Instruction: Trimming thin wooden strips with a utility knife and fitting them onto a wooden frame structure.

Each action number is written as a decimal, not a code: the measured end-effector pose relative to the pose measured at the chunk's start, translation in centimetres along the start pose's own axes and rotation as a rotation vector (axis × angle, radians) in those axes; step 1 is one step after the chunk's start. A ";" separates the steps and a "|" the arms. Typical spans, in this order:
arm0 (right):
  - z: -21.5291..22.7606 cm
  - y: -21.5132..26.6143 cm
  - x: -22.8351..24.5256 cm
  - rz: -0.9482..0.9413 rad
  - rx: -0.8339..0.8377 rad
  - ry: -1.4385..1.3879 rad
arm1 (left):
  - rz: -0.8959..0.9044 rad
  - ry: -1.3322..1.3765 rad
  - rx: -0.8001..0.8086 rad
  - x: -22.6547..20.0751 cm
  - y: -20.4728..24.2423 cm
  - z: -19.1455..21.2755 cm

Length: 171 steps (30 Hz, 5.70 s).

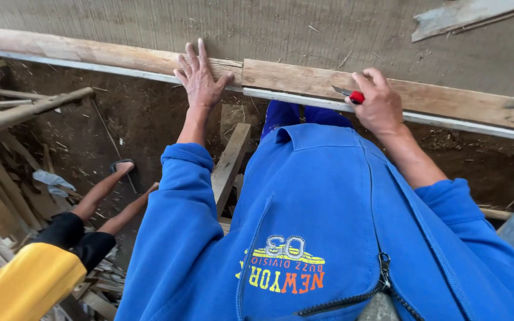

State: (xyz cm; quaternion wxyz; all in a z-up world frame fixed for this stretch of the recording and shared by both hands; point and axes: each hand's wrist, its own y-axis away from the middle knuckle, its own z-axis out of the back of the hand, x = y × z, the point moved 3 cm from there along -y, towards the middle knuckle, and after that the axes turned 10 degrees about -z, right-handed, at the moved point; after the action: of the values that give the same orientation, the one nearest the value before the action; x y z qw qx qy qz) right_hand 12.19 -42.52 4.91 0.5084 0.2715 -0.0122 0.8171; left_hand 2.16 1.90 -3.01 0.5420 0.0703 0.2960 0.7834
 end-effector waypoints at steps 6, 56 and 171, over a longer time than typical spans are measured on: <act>-1.8 -1.1 0.8 -0.139 -0.002 0.072 | -0.017 -0.057 0.001 0.0 0.5 0.4; 7.2 10.3 -22.7 -0.922 -0.252 -0.110 | -0.449 -0.054 0.010 -12.5 0.4 0.6; 10.8 16.3 -32.7 -1.440 -0.103 0.040 | 0.067 0.213 -0.142 -5.8 1.7 2.3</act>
State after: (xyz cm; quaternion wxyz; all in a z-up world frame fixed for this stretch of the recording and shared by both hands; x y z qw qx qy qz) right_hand 14.14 -80.58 3.35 0.9331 0.1729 0.1407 0.2823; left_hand 4.12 -2.80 1.00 0.4844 -0.0420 0.2932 0.8232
